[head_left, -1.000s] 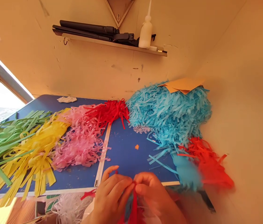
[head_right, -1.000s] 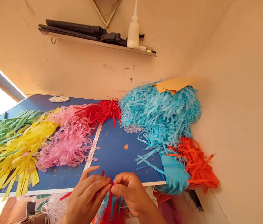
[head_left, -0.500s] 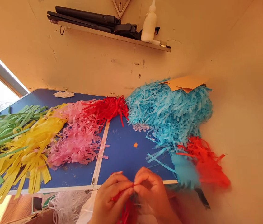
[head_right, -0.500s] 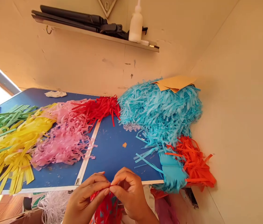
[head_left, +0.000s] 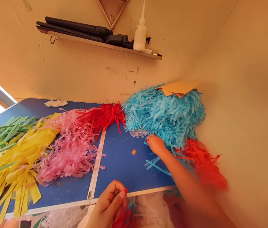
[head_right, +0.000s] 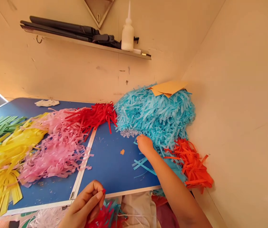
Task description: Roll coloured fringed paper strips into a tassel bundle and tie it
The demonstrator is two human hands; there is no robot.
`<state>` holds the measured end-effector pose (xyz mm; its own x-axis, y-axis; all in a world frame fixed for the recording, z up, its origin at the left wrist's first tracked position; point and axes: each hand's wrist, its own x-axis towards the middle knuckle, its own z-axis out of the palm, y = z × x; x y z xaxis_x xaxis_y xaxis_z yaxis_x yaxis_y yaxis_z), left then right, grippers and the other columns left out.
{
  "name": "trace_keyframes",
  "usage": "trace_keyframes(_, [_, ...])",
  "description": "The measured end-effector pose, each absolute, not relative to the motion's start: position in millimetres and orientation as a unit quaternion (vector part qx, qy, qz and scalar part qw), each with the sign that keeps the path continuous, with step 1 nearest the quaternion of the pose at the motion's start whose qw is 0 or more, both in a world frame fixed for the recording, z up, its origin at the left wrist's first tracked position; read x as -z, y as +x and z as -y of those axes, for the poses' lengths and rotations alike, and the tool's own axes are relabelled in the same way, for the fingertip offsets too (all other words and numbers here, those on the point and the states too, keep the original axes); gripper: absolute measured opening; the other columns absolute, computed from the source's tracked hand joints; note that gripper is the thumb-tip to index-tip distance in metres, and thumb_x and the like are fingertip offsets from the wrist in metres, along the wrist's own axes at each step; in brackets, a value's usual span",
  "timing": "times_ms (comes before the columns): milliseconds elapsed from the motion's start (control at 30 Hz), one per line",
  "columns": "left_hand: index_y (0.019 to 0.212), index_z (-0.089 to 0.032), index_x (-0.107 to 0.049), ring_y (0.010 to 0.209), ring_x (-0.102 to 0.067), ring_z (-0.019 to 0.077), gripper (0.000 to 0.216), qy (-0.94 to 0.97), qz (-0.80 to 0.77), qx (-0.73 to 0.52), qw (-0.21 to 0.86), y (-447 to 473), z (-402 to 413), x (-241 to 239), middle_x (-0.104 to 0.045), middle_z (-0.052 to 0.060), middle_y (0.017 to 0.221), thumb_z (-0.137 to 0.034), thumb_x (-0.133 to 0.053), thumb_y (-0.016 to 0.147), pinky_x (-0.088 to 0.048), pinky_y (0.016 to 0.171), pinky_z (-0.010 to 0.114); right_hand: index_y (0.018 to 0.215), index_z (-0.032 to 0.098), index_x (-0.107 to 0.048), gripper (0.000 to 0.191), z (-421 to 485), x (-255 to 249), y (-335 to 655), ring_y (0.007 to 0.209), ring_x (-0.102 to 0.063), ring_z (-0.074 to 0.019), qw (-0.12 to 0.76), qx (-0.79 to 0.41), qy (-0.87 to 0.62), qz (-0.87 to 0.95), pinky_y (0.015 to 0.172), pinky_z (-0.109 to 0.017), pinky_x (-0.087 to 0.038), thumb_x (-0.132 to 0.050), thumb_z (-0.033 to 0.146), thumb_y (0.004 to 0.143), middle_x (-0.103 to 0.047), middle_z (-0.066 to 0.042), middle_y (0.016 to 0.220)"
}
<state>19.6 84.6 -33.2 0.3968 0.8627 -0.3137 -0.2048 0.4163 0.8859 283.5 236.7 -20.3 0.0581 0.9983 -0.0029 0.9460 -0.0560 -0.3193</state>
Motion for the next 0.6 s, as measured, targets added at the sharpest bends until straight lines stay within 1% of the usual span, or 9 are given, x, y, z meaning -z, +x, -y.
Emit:
trace_keyframes(67, [0.080,-0.018,-0.058,0.046,-0.036,0.0044,0.042,0.453,-0.425,-0.352,0.700,13,-87,35,-0.053,-0.005,0.062,-0.059,-0.061,0.087,-0.029,0.045,0.016,0.094,0.017,-0.072,0.024,-208,11,275,0.084,-0.061,-0.0207,0.143,-0.106,-0.709,0.683,0.071,-0.029,-0.045,-0.048,0.013,0.094,-0.068,-0.011,0.103])
trace_keyframes(100, [0.080,-0.018,-0.059,0.048,-0.041,0.0057,0.041,0.480,-0.431,-0.347,0.681,10,-88,35,-0.055,-0.004,0.063,-0.058,-0.060,0.088,-0.033,0.047,0.017,0.098,0.019,-0.071,0.023,-190,8,268,0.087,-0.062,-0.0203,0.169,-0.120,-0.695,0.688,0.075,-0.029,-0.046,-0.049,0.015,0.095,-0.068,-0.010,0.105])
trace_keyframes(133, [0.079,-0.018,-0.061,0.050,-0.044,0.0072,0.040,0.505,-0.438,-0.345,0.659,8,-89,34,-0.056,-0.003,0.062,-0.057,-0.060,0.088,-0.035,0.048,0.018,0.098,0.022,-0.072,0.021,-169,6,260,0.088,-0.062,-0.0186,0.202,-0.148,-0.672,0.697,0.077,-0.028,-0.047,-0.052,0.018,0.095,-0.069,-0.006,0.102])
trace_keyframes(200, [0.078,-0.019,-0.065,0.053,-0.050,0.0098,0.035,0.553,-0.452,-0.351,0.605,7,-89,31,-0.059,-0.002,0.062,-0.052,-0.060,0.089,-0.040,0.050,0.019,0.084,0.024,-0.075,0.011,-126,9,240,0.081,-0.065,-0.0172,0.325,-0.288,-0.583,0.687,0.074,-0.026,-0.050,-0.065,0.022,0.089,-0.070,-0.002,0.088])
trace_keyframes(233, [0.077,-0.019,-0.067,0.055,-0.053,0.0110,0.032,0.579,-0.458,-0.355,0.573,8,-89,30,-0.062,-0.001,0.064,-0.049,-0.060,0.089,-0.041,0.052,0.020,0.081,0.024,-0.076,0.010,-107,14,229,0.079,-0.065,-0.0167,0.373,-0.345,-0.555,0.659,0.073,-0.025,-0.051,-0.069,0.023,0.087,-0.070,-0.001,0.084])
trace_keyframes(333, [0.077,-0.021,-0.070,0.062,-0.061,0.0136,0.023,0.655,-0.462,-0.357,0.480,15,-86,27,-0.068,0.000,0.069,-0.037,-0.059,0.090,-0.046,0.057,0.022,0.088,0.026,-0.080,0.011,-63,30,202,0.079,-0.067,-0.0171,0.465,-0.468,-0.512,0.551,0.071,-0.026,-0.054,-0.069,0.029,0.087,-0.070,-0.003,0.090])
trace_keyframes(433, [0.078,-0.022,-0.070,0.064,-0.065,0.0138,0.019,0.701,-0.449,-0.348,0.431,20,-82,26,-0.070,0.000,0.070,-0.029,-0.057,0.091,-0.049,0.060,0.022,0.091,0.027,-0.080,0.012,-46,39,191,0.077,-0.067,-0.0169,0.514,-0.513,-0.491,0.481,0.071,-0.027,-0.056,-0.069,0.031,0.087,-0.069,-0.003,0.092])
trace_keyframes(533, [0.079,-0.022,-0.069,0.063,-0.066,0.0133,0.018,0.733,-0.432,-0.350,0.391,22,-80,26,-0.071,-0.001,0.070,-0.025,-0.056,0.091,-0.049,0.058,0.021,0.088,0.025,-0.077,0.008,-43,38,191,0.077,-0.066,-0.0167,0.538,-0.499,-0.504,0.454,0.072,-0.025,-0.054,-0.072,0.024,0.081,-0.070,-0.001,0.084])
trace_keyframes(600, [0.080,-0.023,-0.068,0.062,-0.066,0.0128,0.017,0.762,-0.410,-0.346,0.363,22,-80,25,-0.071,-0.001,0.071,-0.023,-0.055,0.092,-0.049,0.057,0.021,0.089,0.024,-0.074,0.009,-41,37,193,0.078,-0.065,-0.0166,0.536,-0.477,-0.521,0.461,0.073,-0.025,-0.053,-0.069,0.020,0.082,-0.069,-0.001,0.083])
